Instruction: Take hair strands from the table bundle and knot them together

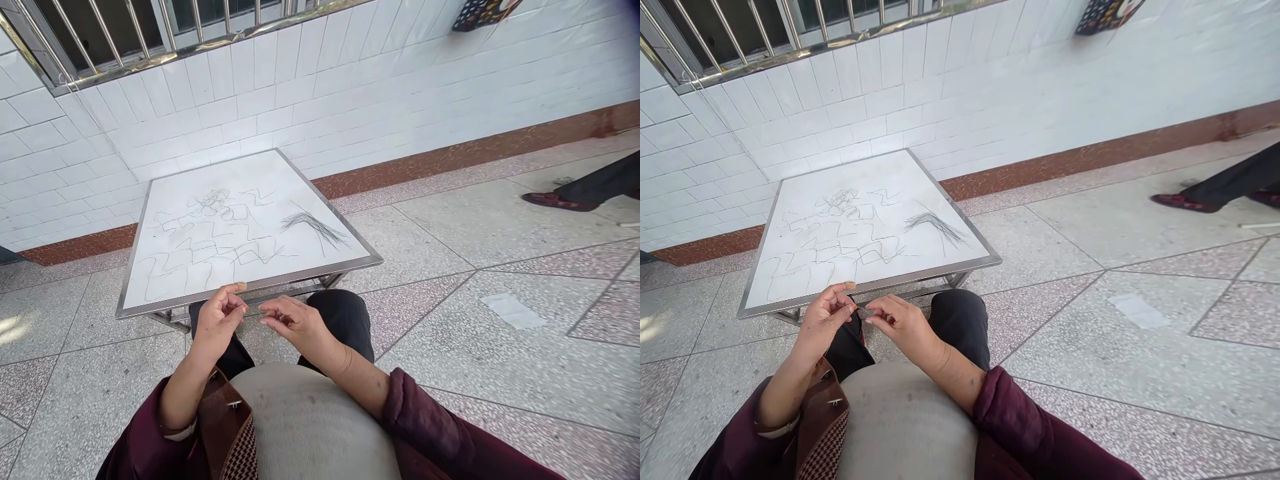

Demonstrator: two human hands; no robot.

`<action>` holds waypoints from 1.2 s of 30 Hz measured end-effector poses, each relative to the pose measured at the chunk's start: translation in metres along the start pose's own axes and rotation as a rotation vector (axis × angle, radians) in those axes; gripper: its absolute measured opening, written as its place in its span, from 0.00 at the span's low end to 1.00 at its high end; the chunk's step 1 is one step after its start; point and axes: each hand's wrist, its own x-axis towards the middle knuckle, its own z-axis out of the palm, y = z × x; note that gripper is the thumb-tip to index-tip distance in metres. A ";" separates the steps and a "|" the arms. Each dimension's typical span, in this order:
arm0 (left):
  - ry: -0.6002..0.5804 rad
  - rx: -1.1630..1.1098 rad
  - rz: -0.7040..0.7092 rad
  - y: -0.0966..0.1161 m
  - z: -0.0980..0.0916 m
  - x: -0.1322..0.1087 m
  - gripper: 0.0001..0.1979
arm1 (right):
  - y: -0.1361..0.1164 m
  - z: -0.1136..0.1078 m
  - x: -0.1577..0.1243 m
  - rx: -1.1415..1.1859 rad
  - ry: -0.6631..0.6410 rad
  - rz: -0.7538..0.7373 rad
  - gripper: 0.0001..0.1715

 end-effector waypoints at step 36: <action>0.038 0.094 0.030 -0.004 -0.001 0.002 0.13 | -0.003 0.018 -0.014 -0.355 -0.039 -0.243 0.14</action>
